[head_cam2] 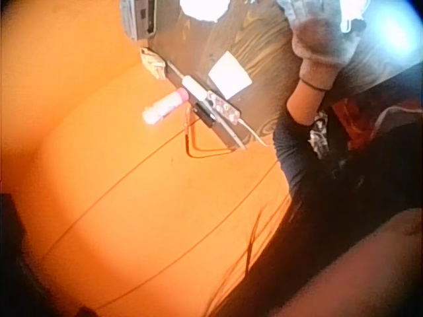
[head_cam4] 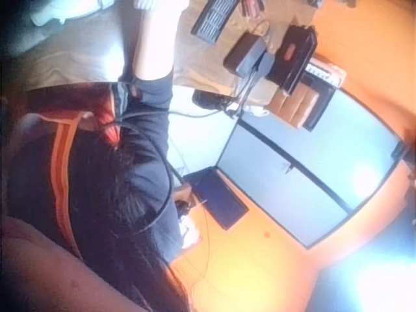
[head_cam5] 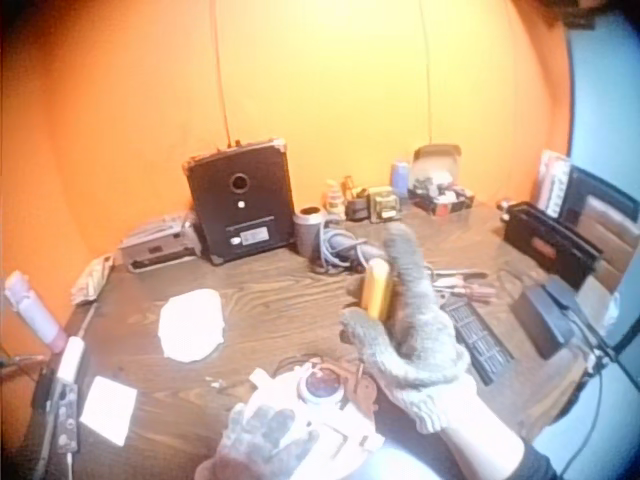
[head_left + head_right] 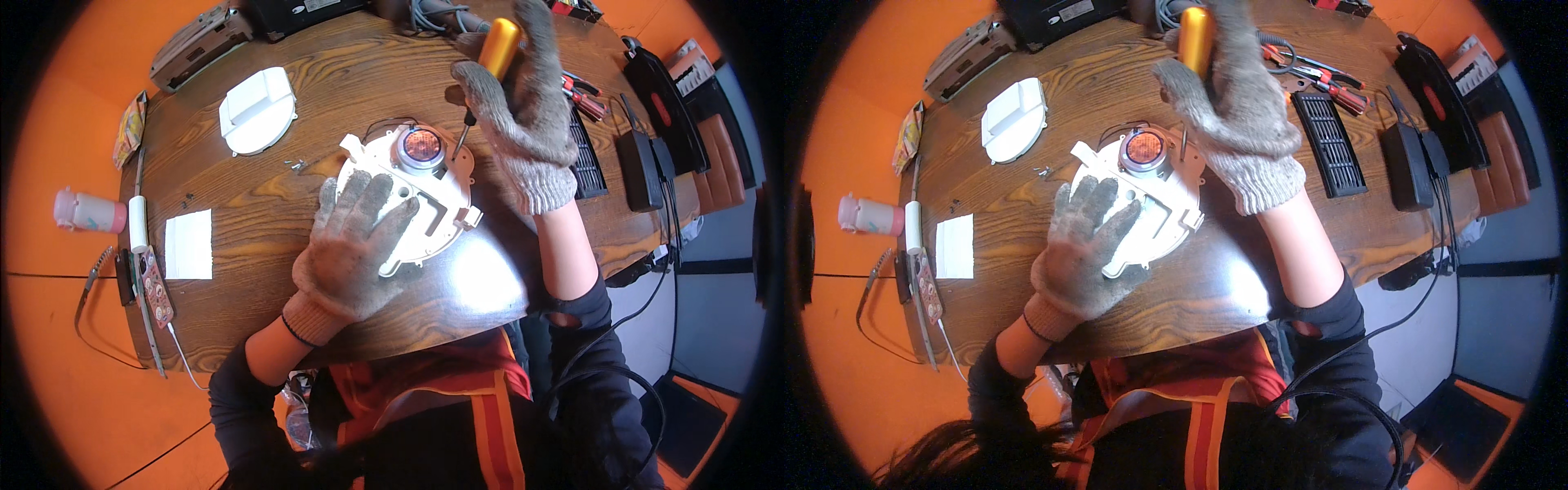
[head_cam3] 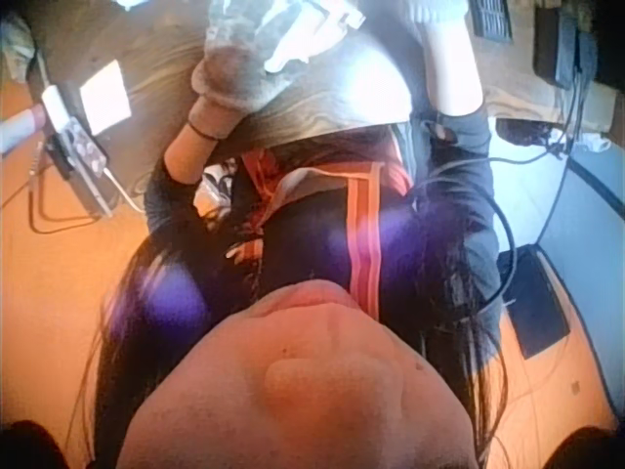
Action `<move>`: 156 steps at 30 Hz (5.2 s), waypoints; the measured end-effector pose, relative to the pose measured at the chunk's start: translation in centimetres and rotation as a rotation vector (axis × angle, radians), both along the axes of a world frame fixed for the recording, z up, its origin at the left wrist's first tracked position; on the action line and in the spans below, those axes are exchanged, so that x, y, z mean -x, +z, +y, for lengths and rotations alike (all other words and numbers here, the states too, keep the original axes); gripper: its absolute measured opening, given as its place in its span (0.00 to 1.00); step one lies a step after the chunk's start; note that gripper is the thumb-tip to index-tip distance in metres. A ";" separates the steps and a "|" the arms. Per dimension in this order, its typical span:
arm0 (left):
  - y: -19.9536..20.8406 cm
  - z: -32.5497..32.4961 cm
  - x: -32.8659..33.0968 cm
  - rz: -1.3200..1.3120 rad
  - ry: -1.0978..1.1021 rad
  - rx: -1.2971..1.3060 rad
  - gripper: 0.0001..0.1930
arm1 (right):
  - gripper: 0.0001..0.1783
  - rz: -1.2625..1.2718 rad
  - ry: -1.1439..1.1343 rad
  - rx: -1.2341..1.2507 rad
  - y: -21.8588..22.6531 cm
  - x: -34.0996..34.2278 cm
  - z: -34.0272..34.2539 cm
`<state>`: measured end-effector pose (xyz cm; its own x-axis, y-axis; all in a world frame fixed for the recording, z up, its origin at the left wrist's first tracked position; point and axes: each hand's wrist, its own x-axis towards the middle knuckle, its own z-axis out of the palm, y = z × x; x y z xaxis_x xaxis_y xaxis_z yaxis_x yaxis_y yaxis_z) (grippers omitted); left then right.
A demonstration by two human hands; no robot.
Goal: The person removes a cover from a white circular electronic device, then uses a screwdriver to tighten screws around its central component. They place screws on a paper, continue tightening, and later plug in and operate a pink hair dryer, adjusting its settings before setting it down.
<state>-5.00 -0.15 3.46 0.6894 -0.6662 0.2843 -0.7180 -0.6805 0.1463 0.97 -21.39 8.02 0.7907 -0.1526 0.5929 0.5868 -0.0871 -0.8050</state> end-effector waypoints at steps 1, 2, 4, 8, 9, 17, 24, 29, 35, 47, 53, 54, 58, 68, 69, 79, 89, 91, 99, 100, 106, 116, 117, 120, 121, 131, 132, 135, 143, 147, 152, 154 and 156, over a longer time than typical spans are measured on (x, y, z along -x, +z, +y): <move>0.0 0.0 0.0 -0.002 0.001 0.015 0.32 | 0.39 -0.022 0.014 -0.024 -0.4 -0.1 0.0; 0.0 0.0 -0.1 -0.003 -0.001 0.029 0.32 | 0.40 -0.042 0.025 -0.049 -0.8 0.0 -0.1; 0.0 -0.1 -0.1 -0.007 -0.005 0.035 0.31 | 0.41 -0.041 0.093 -0.074 -1.1 0.3 -0.6; -0.2 0.0 0.0 -0.010 0.004 0.044 0.31 | 0.37 -0.006 0.193 -0.088 -0.6 0.6 -1.7; -0.3 0.0 0.0 -0.004 -0.001 0.066 0.31 | 0.35 0.003 0.128 -0.057 -0.6 0.6 -2.0; -0.8 0.1 0.2 0.002 0.019 0.034 0.31 | 0.28 -0.125 -0.117 0.146 -1.5 0.8 -3.9; -1.4 0.0 0.1 -0.036 0.026 0.086 0.26 | 0.27 -0.098 0.002 0.002 -0.4 0.2 -3.4; -1.8 -0.1 0.0 -0.098 0.055 0.045 0.22 | 0.31 0.026 -0.010 0.070 0.7 1.8 -1.6; -1.0 0.0 0.3 0.001 0.033 0.037 0.26 | 0.34 -0.065 0.074 -0.074 1.2 1.4 -0.4; -1.0 0.1 0.2 0.007 0.029 0.014 0.29 | 0.38 -0.040 0.107 -0.285 0.7 1.4 0.7; -0.9 0.1 0.2 0.018 0.022 0.022 0.29 | 0.34 -0.184 -0.340 0.251 0.2 0.6 -0.5; -0.8 0.1 0.2 0.023 0.021 0.019 0.29 | 0.34 -0.163 -0.224 0.260 0.2 0.7 -1.1; -0.7 0.1 0.3 0.033 0.028 0.019 0.29 | 0.39 -0.117 0.229 0.072 0.7 1.4 -1.9; -1.0 0.1 0.1 -0.017 0.025 0.013 0.28 | 0.34 -0.019 -0.125 -0.064 -0.4 1.2 -1.3; -0.9 0.1 0.1 -0.006 0.023 0.020 0.27 | 0.31 -0.023 -0.114 -0.044 -1.0 0.9 -1.7; -0.6 0.2 0.2 0.035 0.017 -0.007 0.30 | 0.38 -0.099 -0.082 -0.044 -1.1 1.2 -1.6; 0.0 -0.3 0.5 0.047 0.034 0.012 0.32 | 0.35 -0.074 -0.024 -0.033 -1.0 0.9 -0.8; 0.5 -0.7 1.2 0.057 0.037 0.029 0.32 | 0.35 -0.042 0.033 -0.058 -0.5 0.8 -0.9; 1.3 -1.8 3.4 0.140 -0.071 0.013 0.29 | 0.43 -0.164 0.112 -0.063 0.5 -0.2 -0.4; 1.3 -1.9 3.5 0.139 -0.087 -0.020 0.28 | 0.44 -0.145 0.007 -0.044 0.4 -0.5 0.0; 1.5 -2.1 3.4 0.069 -0.093 -0.031 0.26 | 0.40 0.197 0.066 0.066 1.5 -1.2 0.1; 0.3 -2.0 3.3 0.008 -0.100 0.008 0.16 | 0.34 -0.294 -0.036 0.265 -1.0 -2.1 -0.1; 0.1 -1.9 3.3 -0.046 -0.095 0.001 0.16 | 0.33 -0.216 0.151 0.020 -0.9 -1.8 0.0; 0.0 -1.6 3.4 -0.059 -0.118 -0.050 0.18 | 0.31 -0.087 0.269 -0.042 -0.2 -1.6 0.3; 0.0 -1.6 3.3 -0.039 -0.133 -0.070 0.18 | 0.31 -0.073 0.241 -0.057 -0.1 -1.5 0.4; -0.1 -1.5 3.2 -0.134 -0.095 0.016 0.16 | 0.32 -0.280 -0.106 0.253 1.0 -1.8 0.7; -0.2 -1.5 3.2 -0.100 -0.108 -0.016 0.16 | 0.33 -0.212 -0.034 0.205 1.3 -1.3 0.6; -0.5 -1.8 3.2 -0.098 -0.095 0.043 0.15 | 0.34 -0.008 0.200 0.037 1.8 -0.3 0.4; -0.5 -1.7 3.5 -0.092 -0.067 0.028 0.16 | 0.34 -0.203 -0.116 0.186 0.1 -1.5 0.7; -0.4 -1.7 3.7 0.028 -0.104 -0.074 0.23 | 0.33 -0.008 0.006 0.021 -0.5 -1.3 -0.5; -1.0 -1.2 3.7 0.024 -0.094 0.099 0.21 | 0.30 -0.104 -0.302 0.124 -1.2 -2.7 -2.4; -0.9 -0.7 4.8 0.125 -0.050 0.151 0.24 | 0.29 -0.114 -0.435 0.050 -1.1 -2.8 -3.1; -0.7 0.0 6.1 0.080 -0.059 0.283 0.35 | 0.30 -0.159 -0.352 -0.078 -0.9 -2.7 -3.7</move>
<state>-11.11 -0.16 2.72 0.6799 -0.6075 0.4107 -0.7333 -0.5623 0.3823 3.63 -25.05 7.14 0.5811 -0.4475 0.6798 0.6502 -0.2471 -0.7184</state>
